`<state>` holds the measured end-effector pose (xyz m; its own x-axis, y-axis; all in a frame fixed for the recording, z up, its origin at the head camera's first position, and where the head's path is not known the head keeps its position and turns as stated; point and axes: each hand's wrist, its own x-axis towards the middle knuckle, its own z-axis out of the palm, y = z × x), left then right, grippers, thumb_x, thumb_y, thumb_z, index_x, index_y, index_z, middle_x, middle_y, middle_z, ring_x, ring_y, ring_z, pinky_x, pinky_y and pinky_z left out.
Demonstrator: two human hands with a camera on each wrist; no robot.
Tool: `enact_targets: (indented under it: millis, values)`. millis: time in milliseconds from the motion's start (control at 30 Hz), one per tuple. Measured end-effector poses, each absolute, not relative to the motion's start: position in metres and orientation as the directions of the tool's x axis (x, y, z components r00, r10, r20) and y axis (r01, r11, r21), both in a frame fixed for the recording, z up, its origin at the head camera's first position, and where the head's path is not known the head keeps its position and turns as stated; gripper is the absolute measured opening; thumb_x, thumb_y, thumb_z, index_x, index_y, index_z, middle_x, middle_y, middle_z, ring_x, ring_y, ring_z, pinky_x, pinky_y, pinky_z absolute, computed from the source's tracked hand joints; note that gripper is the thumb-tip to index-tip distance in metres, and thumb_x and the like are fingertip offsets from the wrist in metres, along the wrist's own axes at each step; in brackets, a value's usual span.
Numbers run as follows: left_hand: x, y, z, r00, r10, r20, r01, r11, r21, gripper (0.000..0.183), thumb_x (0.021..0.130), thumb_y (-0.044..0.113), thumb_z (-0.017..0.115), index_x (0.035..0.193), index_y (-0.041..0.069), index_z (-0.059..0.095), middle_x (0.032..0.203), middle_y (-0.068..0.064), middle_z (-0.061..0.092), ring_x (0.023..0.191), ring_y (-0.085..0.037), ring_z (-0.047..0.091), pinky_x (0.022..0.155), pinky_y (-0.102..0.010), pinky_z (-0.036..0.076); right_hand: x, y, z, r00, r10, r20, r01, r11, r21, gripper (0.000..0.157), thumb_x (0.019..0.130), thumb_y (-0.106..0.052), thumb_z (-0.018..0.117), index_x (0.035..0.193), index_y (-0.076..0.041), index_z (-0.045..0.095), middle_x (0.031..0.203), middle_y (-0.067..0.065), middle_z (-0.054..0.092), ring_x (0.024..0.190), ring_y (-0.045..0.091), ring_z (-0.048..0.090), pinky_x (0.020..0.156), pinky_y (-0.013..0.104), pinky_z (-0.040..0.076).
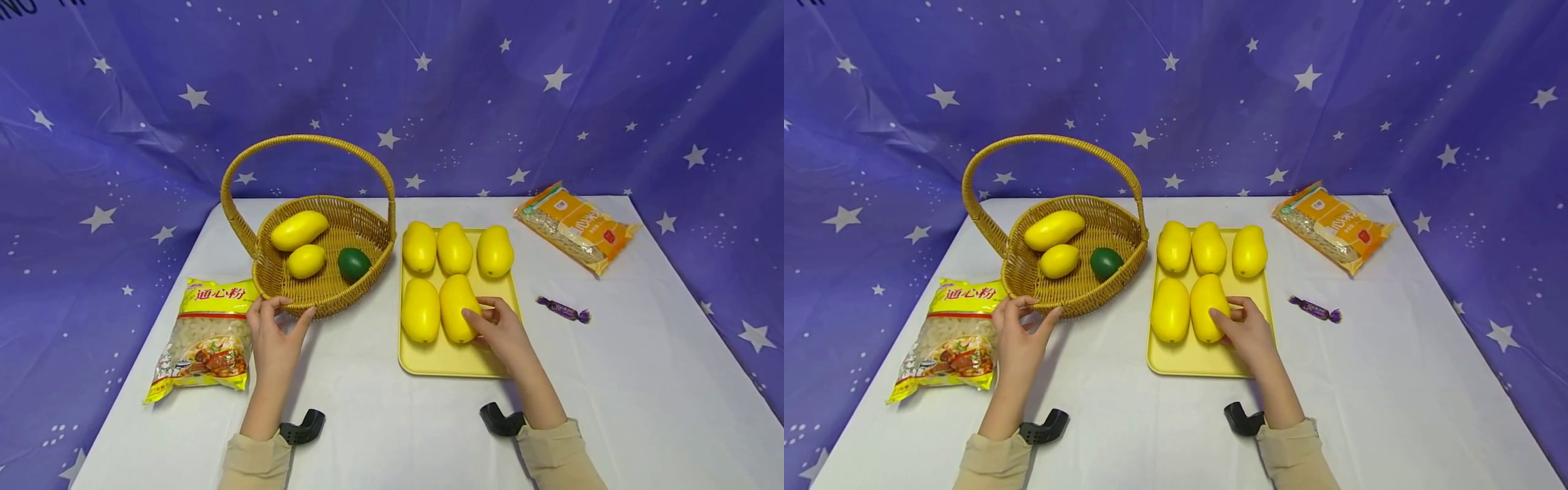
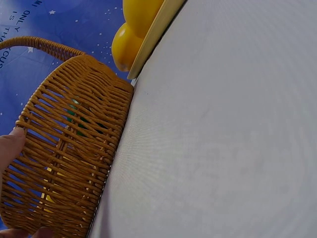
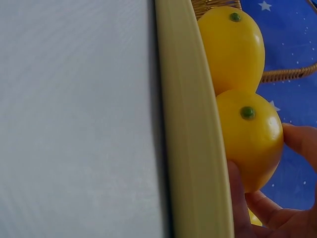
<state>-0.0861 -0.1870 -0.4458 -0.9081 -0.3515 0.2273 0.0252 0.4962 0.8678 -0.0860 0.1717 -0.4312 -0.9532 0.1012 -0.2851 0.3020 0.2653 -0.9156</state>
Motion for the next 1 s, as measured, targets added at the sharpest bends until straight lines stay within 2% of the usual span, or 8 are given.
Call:
enact_targets:
  millis: [267, 533, 733, 1000]
  values:
    - [-0.086, -0.188, -0.446, -0.908, -0.350, 0.230, 0.031, 0.492, 0.870, 0.044, 0.084, 0.029, 0.077, 0.112, 0.007, 0.050, 0.147, -0.021, 0.020, 0.109, -0.037, 0.049, 0.090, -0.048, 0.040, -0.086, 0.170, -0.431, -0.955, 0.102, -0.278, 0.296, 0.274, -0.915, 0.063, 0.089, -0.039, 0.069, 0.135, -0.005, 0.044, 0.112, 0.018, 0.052, 0.086, 0.022, 0.062, 0.074, 0.032, 0.055]
    - [-0.086, -0.187, -0.447, -0.906, -0.348, 0.241, 0.042, 0.491, 0.870, 0.043, 0.084, 0.028, 0.077, 0.111, 0.008, 0.051, 0.146, -0.022, 0.021, 0.108, -0.037, 0.050, 0.090, -0.048, 0.040, -0.084, 0.172, -0.426, -0.959, 0.096, -0.267, 0.284, 0.367, -0.886, 0.070, 0.087, -0.044, 0.069, 0.138, -0.004, 0.043, 0.117, 0.020, 0.052, 0.092, 0.025, 0.061, 0.074, 0.032, 0.055]
    - [-0.085, -0.186, -0.446, -0.907, -0.347, 0.241, 0.045, 0.487, 0.872, 0.042, 0.084, 0.027, 0.077, 0.111, 0.009, 0.051, 0.145, -0.020, 0.021, 0.109, -0.037, 0.049, 0.088, -0.046, 0.040, -0.081, 0.174, -0.418, -0.956, 0.093, -0.279, 0.292, 0.421, -0.859, 0.075, 0.085, -0.049, 0.070, 0.140, -0.007, 0.042, 0.118, 0.018, 0.053, 0.089, 0.024, 0.063, 0.073, 0.032, 0.055]
    - [-0.085, -0.186, -0.445, -0.907, -0.350, 0.235, 0.035, 0.494, 0.869, 0.043, 0.083, 0.029, 0.077, 0.112, 0.010, 0.051, 0.145, -0.020, 0.021, 0.110, -0.036, 0.049, 0.088, -0.046, 0.040, -0.078, 0.178, -0.400, -0.966, 0.081, -0.247, 0.254, 0.501, -0.827, 0.077, 0.087, -0.052, 0.066, 0.143, -0.006, 0.038, 0.123, 0.020, 0.055, 0.089, 0.028, 0.067, 0.079, 0.037, 0.053]
